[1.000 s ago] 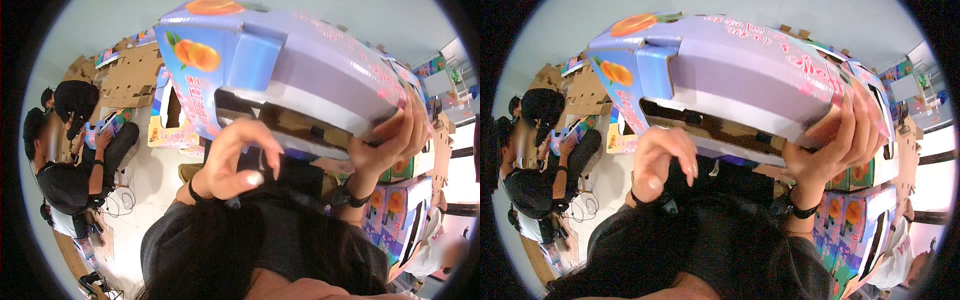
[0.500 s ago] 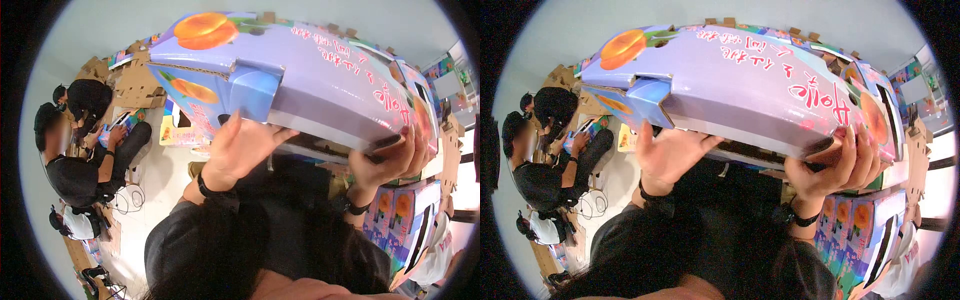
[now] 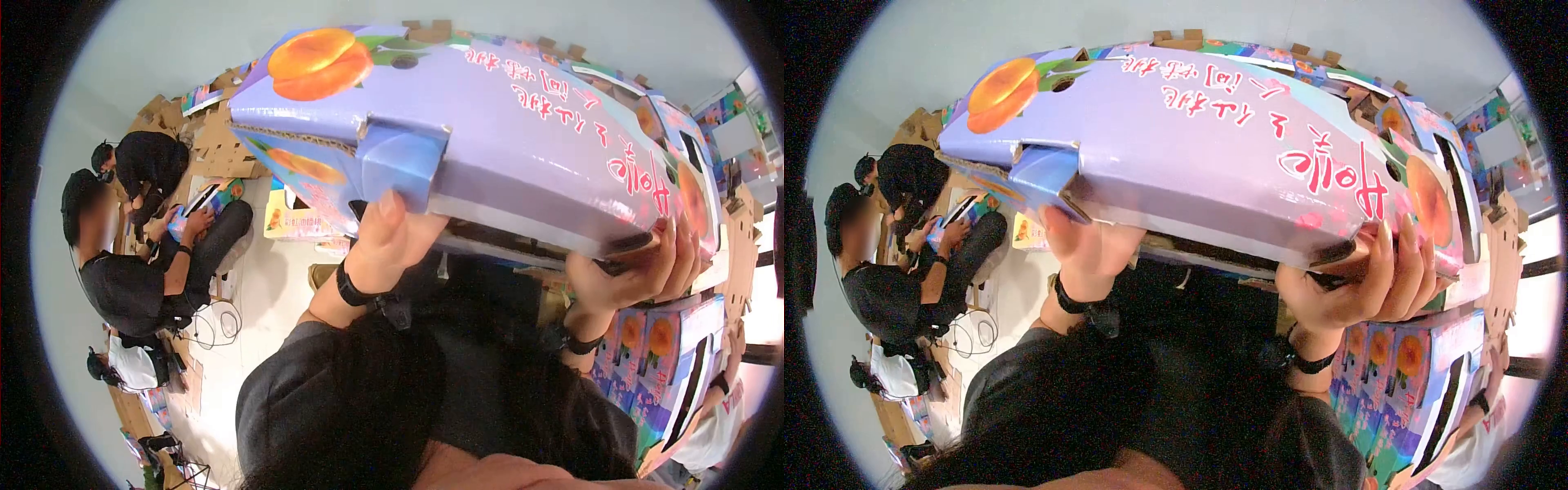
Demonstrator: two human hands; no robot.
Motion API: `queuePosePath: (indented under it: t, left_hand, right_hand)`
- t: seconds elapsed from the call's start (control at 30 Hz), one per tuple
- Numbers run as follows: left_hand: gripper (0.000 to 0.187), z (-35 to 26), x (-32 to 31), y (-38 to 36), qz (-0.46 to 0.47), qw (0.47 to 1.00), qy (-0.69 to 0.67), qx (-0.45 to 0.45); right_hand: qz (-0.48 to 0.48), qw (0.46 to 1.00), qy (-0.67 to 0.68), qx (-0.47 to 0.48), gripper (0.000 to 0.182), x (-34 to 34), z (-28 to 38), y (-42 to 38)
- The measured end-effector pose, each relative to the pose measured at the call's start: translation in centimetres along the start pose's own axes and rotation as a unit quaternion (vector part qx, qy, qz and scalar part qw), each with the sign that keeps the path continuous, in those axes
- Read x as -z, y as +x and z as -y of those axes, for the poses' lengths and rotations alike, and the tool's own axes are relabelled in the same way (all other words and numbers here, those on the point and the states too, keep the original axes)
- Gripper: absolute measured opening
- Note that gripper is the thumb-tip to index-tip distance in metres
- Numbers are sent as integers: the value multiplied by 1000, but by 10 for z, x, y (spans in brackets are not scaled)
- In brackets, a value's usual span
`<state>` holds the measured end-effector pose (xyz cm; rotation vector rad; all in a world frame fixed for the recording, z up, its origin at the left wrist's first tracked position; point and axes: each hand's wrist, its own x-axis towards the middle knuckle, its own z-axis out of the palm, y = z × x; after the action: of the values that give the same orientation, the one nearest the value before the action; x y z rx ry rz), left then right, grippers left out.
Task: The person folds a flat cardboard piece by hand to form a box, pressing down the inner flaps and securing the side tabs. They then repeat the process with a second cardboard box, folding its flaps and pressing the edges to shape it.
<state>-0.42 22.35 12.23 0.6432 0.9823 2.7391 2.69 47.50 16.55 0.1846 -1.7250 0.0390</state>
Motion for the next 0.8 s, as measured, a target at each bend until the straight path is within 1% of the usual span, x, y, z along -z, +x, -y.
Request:
queuePosePath:
  t: [0.03, 0.13, 0.17, 0.2, 0.27, 0.3, 0.4, 0.53, 0.6, 0.63, 0.73, 0.8]
  left_hand:
    - [96, 2, 5, -3, 1, 1000, 1, -1]
    - [93, 2, 5, -11, -21, 995, 95, -11]
    - [92, 1, 6, -13, -21, 994, 108, -12]
    - [92, 0, 4, -14, -22, 993, 113, -12]
    - [91, 0, 2, -13, -26, 994, 108, -10]
    - [91, 0, 1, -11, -28, 994, 102, -9]
    - [90, -1, -3, -10, -33, 995, 94, -8]
    - [88, -1, -6, -6, -44, 995, 85, -10]
    - [87, 1, -5, -3, -49, 996, 78, -10]
    - [87, 2, -3, -2, -51, 996, 73, -9]
    - [85, 6, 2, -4, -57, 997, 50, -9]
    - [84, 0, -4, -3, -62, 996, 61, -6]
  right_hand:
    - [-4, 1000, 5, 0, 67, 0, -3, 0]
    - [-34, 999, -2, 10, 67, -6, -4, -1]
    - [-42, 999, 9, 17, 67, -8, -5, 0]
    - [-30, 999, 3, 19, 68, -6, -7, -2]
    - [-6, 1000, -7, 25, 70, 0, -12, -4]
    - [-18, 999, -1, 28, 71, -3, -11, -5]
    - [-12, 1000, -2, 22, 71, -2, -8, -4]
    - [10, 999, -2, 34, 69, -3, -8, 1]
    - [13, 999, -5, 39, 74, -5, -9, -2]
    - [11, 999, -9, 40, 80, -9, -11, -9]
    - [14, 999, 1, 33, 81, -11, -4, -19]
    - [2, 999, -9, 32, 74, -6, 2, -10]
